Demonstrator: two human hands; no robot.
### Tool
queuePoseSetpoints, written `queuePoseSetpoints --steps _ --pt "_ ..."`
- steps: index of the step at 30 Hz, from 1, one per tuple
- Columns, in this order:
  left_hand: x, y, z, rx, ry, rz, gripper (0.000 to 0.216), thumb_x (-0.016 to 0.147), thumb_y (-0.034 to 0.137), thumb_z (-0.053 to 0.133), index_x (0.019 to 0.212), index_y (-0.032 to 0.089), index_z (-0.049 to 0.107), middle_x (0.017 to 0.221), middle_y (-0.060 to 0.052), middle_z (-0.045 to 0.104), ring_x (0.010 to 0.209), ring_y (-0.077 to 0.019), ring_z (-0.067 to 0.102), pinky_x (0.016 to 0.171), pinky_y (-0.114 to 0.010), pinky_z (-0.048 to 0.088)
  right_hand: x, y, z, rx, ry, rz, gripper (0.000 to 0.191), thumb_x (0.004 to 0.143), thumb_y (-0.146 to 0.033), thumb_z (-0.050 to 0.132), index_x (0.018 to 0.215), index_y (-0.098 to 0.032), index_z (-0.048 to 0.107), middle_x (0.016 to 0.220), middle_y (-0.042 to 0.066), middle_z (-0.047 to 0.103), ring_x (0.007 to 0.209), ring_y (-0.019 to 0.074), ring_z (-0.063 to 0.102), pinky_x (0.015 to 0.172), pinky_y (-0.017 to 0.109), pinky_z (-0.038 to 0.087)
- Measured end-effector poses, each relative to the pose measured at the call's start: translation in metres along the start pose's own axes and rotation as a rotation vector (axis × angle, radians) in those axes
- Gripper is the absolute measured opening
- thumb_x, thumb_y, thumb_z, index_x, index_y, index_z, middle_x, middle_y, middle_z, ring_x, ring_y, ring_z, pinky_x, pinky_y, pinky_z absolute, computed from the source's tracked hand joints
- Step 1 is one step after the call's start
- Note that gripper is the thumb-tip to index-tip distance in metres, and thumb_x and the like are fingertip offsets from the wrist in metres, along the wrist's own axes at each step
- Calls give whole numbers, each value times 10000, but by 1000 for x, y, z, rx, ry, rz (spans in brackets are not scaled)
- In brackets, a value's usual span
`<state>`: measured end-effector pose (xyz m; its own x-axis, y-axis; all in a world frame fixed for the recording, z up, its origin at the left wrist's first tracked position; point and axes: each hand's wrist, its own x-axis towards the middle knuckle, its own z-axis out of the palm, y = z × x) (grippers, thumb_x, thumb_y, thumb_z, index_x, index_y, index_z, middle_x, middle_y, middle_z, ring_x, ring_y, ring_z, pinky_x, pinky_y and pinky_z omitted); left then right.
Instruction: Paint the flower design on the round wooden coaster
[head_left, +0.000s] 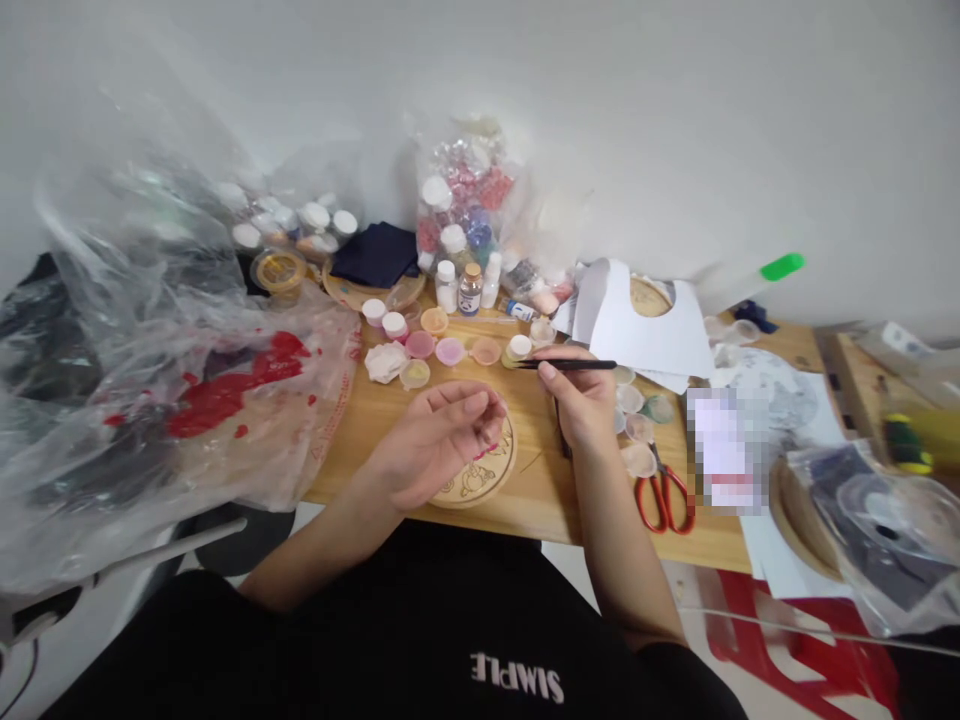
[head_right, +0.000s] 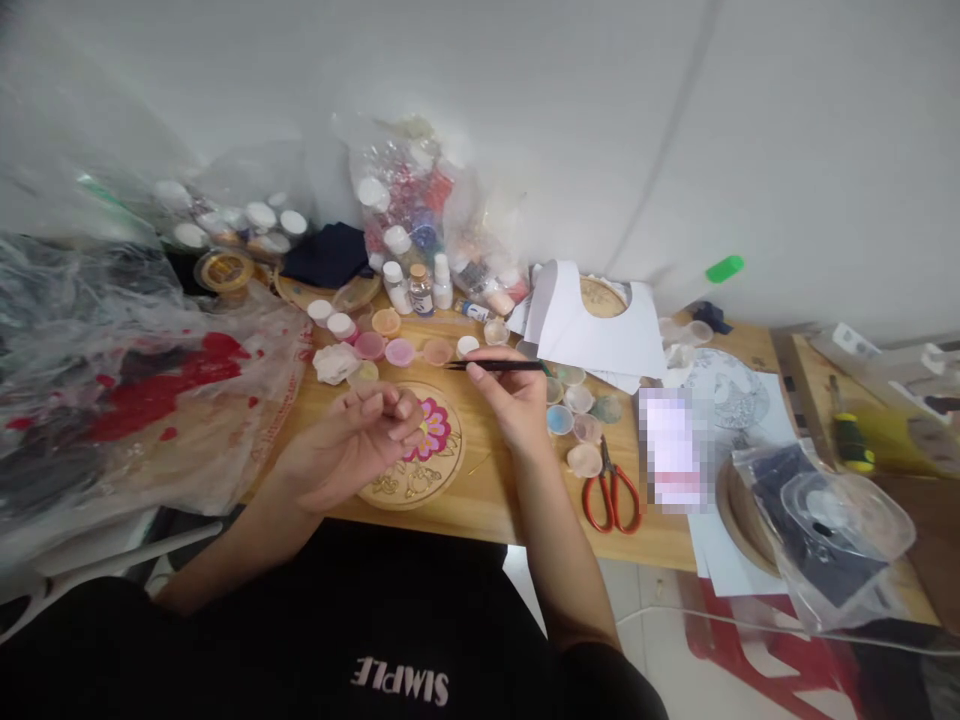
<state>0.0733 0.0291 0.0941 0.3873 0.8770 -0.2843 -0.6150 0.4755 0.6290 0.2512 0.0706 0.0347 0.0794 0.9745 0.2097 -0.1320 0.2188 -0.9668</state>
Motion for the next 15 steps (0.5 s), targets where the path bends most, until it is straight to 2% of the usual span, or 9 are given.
queuePoseSetpoints --steps 4,7,12,15 --pt "-2 11 12 -117 -50 -17 207 649 271 864 709 155 704 696 18 654 593 -50 528 588 -177 410 4 -2 0 47 78 9 149 706 -348 800 815 -260 751 769 -3 708 630 108 589 591 252 472" --pt "1 28 23 -123 -91 -19 198 676 237 845 686 142 672 690 24 631 601 -52 525 601 -180 399 10 -17 1 45 125 -57 129 719 -330 790 819 -258 755 719 -13 696 562 86 546 535 232 432" --pt "8 60 44 -79 -190 56 231 717 273 821 678 135 640 696 24 581 610 -58 494 616 -206 383 18 -72 16 -17 186 -209 100 766 -262 759 866 -263 761 811 -4 725 618 88 593 580 235 468" --pt "11 70 54 -84 -236 130 218 726 285 817 705 146 649 697 32 575 602 -55 493 635 -216 391 17 -111 31 -4 234 -363 100 794 -239 734 887 -260 761 855 5 730 670 102 630 578 242 480"
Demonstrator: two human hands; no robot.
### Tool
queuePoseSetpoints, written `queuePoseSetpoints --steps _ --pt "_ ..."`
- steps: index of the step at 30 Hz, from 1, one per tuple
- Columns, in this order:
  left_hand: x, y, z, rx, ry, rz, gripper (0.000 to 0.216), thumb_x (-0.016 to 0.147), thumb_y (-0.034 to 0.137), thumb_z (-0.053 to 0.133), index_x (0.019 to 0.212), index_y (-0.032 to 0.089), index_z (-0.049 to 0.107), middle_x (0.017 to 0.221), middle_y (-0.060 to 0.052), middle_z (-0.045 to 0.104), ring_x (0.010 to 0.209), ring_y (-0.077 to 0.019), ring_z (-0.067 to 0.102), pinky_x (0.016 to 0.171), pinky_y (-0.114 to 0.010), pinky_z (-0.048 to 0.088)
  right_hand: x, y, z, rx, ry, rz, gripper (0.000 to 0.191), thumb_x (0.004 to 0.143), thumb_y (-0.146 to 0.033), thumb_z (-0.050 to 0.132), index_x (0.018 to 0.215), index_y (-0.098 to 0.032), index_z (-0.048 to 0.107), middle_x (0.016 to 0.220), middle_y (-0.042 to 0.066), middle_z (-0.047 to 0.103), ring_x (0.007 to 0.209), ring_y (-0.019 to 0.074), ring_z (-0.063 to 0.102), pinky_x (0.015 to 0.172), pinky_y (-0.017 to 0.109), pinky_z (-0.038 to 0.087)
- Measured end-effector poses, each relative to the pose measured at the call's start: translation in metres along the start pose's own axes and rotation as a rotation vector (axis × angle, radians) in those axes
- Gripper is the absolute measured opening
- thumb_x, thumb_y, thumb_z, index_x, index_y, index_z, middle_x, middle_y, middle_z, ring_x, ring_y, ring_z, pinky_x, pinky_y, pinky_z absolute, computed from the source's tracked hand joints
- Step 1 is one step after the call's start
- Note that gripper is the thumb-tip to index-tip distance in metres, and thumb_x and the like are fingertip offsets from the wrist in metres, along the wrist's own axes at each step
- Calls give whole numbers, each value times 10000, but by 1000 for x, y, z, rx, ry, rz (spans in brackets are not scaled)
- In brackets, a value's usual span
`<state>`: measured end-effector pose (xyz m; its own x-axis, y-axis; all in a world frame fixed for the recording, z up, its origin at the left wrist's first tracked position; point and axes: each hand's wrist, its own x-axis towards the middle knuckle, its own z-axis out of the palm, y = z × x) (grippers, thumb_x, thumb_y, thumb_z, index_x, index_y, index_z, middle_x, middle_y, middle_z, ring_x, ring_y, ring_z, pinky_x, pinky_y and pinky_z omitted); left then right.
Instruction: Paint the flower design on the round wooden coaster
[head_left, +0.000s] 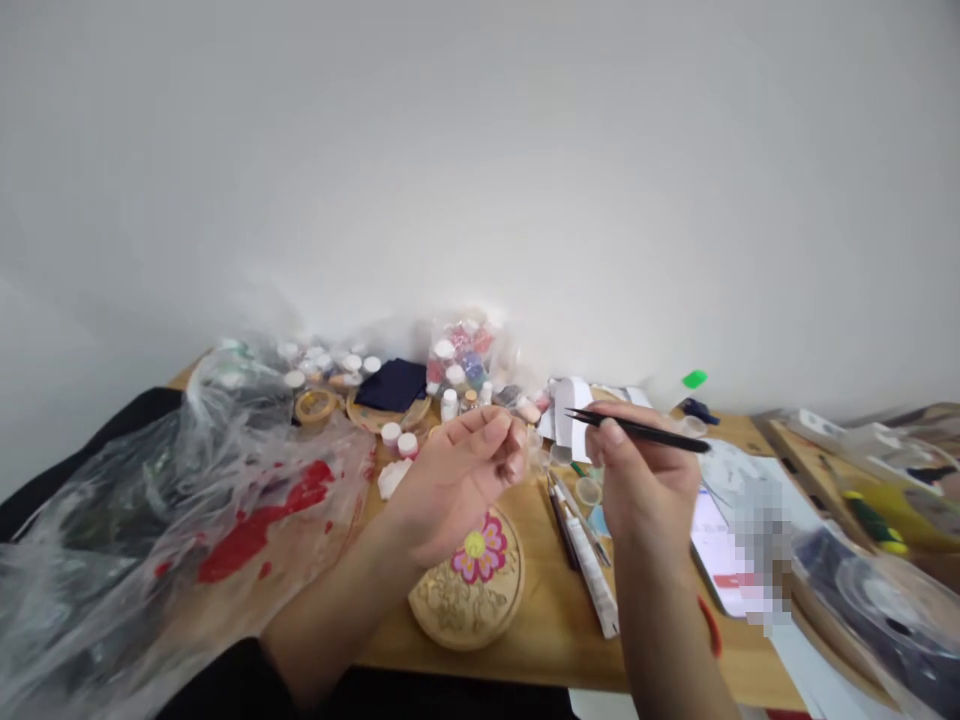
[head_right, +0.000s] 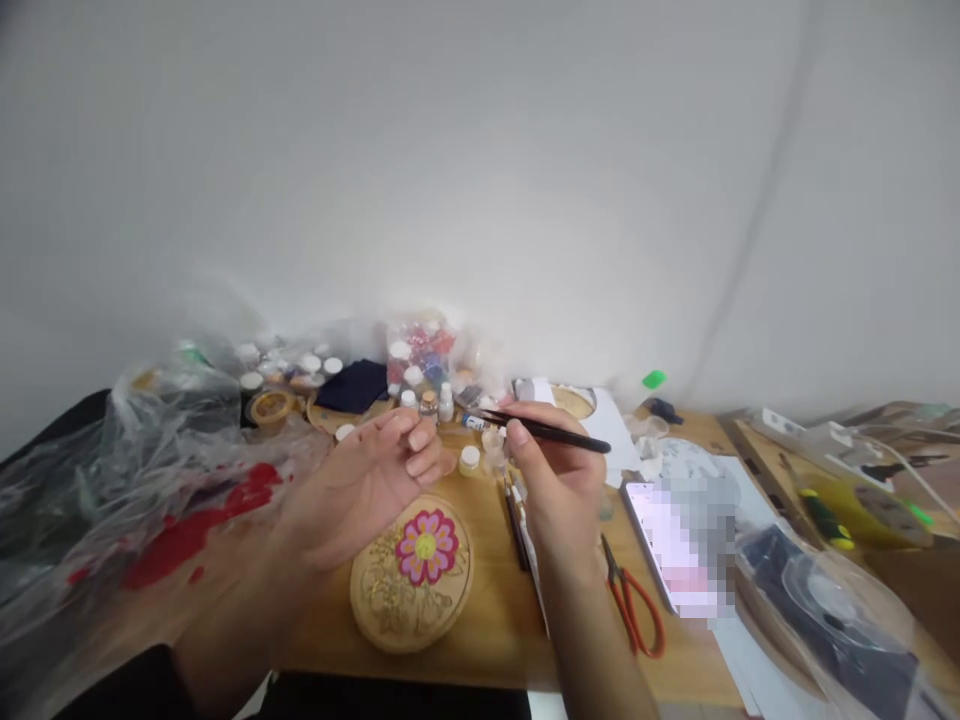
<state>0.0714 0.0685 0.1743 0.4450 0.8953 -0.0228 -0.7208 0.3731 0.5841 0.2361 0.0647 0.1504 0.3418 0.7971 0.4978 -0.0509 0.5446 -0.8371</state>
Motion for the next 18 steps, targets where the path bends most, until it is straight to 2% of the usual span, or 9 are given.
queuePoseSetpoints --steps 3,6,10,13,16,18 --pt "3 4 6 -15 -42 69 231 707 323 832 740 161 670 714 33 591 606 -59 497 628 -220 397 0 -27 15 46 67 -189 111 818 -196 702 900 -249 755 896 14 722 762 128 666 617 265 510" --pt "4 4 5 -39 -46 80 244 710 351 828 802 164 702 739 28 604 614 -57 501 621 -214 402 -8 -36 24 60 77 -300 156 835 -149 667 945 -230 742 912 18 707 810 145 673 641 284 528" --pt "3 1 -4 -49 -31 84 301 698 376 834 887 169 725 790 18 615 636 -53 506 654 -212 420 -17 -32 27 14 65 -315 178 850 -121 635 964 -218 730 909 20 707 831 149 666 623 272 522" --pt "3 1 -9 -24 -68 77 318 660 323 864 912 186 724 807 21 608 649 -48 504 678 -205 421 -16 -29 28 -6 77 -319 172 845 -114 632 955 -204 728 901 25 707 812 147 664 614 273 513" --pt "5 2 -12 -31 -140 96 330 644 255 869 938 217 724 726 39 568 618 -52 484 646 -208 408 -13 -29 30 -14 77 -360 155 825 -112 646 931 -186 732 867 25 707 769 145 660 572 273 496" --pt "11 -2 -15 -74 -250 155 417 624 301 877 1006 265 715 646 59 522 558 -63 451 591 -226 386 -12 -31 32 -30 119 -392 142 805 -116 661 905 -182 738 832 23 706 749 150 655 533 274 475"
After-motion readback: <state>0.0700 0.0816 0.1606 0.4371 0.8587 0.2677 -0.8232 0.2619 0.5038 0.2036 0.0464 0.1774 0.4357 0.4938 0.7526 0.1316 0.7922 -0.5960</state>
